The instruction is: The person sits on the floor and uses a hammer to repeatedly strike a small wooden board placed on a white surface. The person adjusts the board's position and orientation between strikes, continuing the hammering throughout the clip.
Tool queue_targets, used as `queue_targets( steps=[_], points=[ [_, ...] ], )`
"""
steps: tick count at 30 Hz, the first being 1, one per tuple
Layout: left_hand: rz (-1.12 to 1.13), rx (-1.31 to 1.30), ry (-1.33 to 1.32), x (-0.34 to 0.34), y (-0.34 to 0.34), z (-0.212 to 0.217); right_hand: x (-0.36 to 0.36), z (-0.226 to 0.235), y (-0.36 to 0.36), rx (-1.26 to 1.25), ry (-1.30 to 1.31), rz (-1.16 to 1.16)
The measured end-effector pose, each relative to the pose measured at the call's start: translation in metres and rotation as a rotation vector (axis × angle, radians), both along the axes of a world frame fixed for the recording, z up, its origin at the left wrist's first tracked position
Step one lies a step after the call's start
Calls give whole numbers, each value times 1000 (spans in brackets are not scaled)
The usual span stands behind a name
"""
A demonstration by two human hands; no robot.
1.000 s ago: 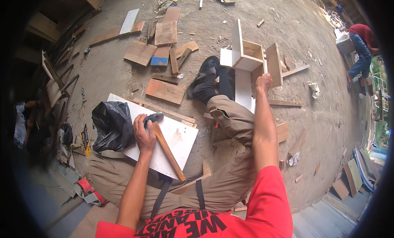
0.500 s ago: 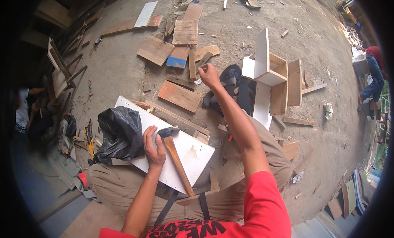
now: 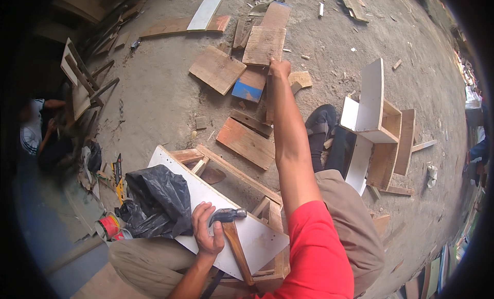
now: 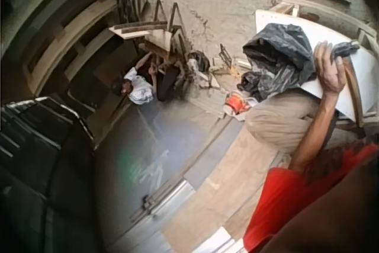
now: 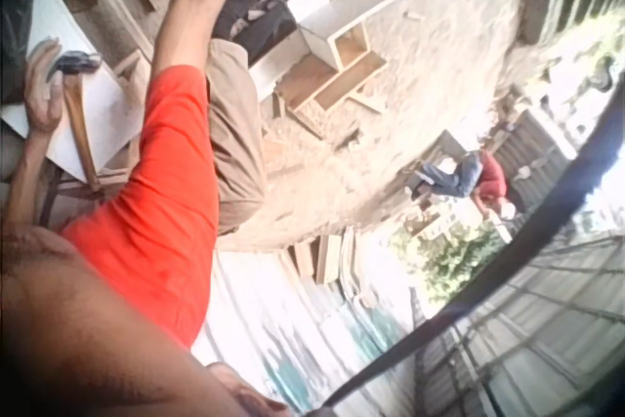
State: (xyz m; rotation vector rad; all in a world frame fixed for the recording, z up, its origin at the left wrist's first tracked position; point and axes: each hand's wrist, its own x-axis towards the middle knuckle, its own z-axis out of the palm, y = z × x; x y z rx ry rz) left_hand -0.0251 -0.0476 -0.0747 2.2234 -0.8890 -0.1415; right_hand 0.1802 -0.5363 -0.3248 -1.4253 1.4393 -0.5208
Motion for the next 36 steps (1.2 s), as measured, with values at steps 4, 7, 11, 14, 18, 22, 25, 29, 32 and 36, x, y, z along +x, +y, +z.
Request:
queue_targets(
  steps=[4, 7, 11, 14, 18, 22, 25, 29, 32, 36],
  points=[
    [-7, -42, -9, 1, -2, -1, -20, 26, 17, 36, -402, 98],
    [26, -87, -6, -2, 0, -4, -53, 87, 49, 145, -554, 156],
    [23, -142, -24, -3, 0, -2, -149, 178, 84, 236, -836, 413],
    [-9, -256, -26, 1, -2, -7, -227, 242, 122, 271, -932, 555],
    [-35, -493, 51, -2, 2, -5, -310, 310, 193, 312, -899, 655],
    [-134, -888, 302, -18, -11, 61, -360, 331, 260, 396, -1033, 677],
    [-224, -999, 778, -31, -17, 114, -374, 307, 305, 568, -1114, 676],
    [-212, -891, 830, -38, 0, 136, -376, 278, 347, 480, -1130, 515],
    [-147, -958, 927, -42, 25, 132, -380, 263, 368, 494, -1139, 466],
    [-185, -892, 1207, -38, 54, 127, -374, 274, 378, 646, -1149, 552]
  ],
)
